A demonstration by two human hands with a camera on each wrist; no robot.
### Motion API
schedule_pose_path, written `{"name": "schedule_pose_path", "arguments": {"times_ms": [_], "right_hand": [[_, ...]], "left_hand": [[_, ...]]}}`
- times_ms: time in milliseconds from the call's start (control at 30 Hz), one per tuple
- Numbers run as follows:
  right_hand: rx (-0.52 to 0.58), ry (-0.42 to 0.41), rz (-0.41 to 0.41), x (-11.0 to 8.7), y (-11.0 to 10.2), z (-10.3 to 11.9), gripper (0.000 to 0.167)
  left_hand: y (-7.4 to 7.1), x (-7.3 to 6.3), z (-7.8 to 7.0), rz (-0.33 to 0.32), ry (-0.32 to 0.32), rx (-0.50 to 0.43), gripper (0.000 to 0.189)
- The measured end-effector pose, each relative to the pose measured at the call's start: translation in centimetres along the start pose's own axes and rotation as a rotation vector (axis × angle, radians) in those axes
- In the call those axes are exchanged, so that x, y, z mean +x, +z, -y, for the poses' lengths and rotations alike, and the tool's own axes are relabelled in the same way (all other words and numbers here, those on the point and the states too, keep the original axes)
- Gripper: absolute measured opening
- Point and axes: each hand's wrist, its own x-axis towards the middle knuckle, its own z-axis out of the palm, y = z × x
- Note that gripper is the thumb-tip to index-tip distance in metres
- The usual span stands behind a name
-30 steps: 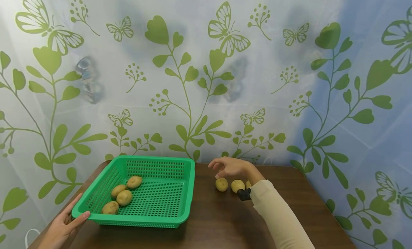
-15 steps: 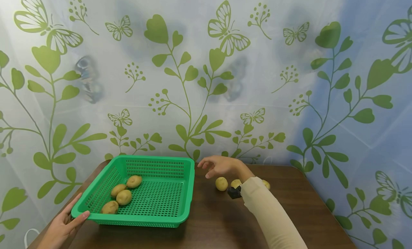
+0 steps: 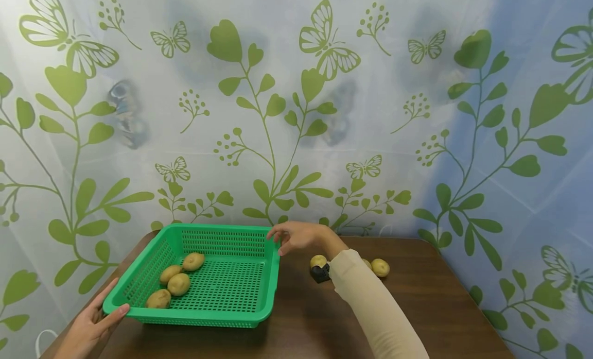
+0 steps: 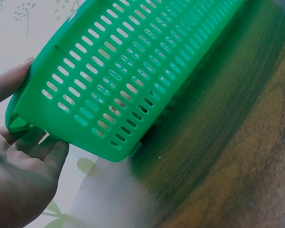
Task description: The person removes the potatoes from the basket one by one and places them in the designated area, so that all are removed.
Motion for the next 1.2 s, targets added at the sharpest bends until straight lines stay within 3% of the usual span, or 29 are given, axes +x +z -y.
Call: {"name": "schedule_pose_path", "arguments": {"times_ms": [300, 933, 1200], "right_hand": [[-0.036, -0.031, 0.042, 2.3, 0.7, 1.9, 0.05], [-0.031, -0.098, 0.076, 7.8, 3.3, 4.9, 0.046], [0.005, -0.146, 0.07, 10.2, 5.1, 6.3, 0.046]], "left_hand": [[-0.2, 0.2, 0.1, 0.015, 0.012, 0.04, 0.09], [-0.2, 0.2, 0.2, 0.044, 0.07, -0.065, 0.089], [0.0, 0.1, 0.2, 0.022, 0.087, -0.021, 0.087]]}}
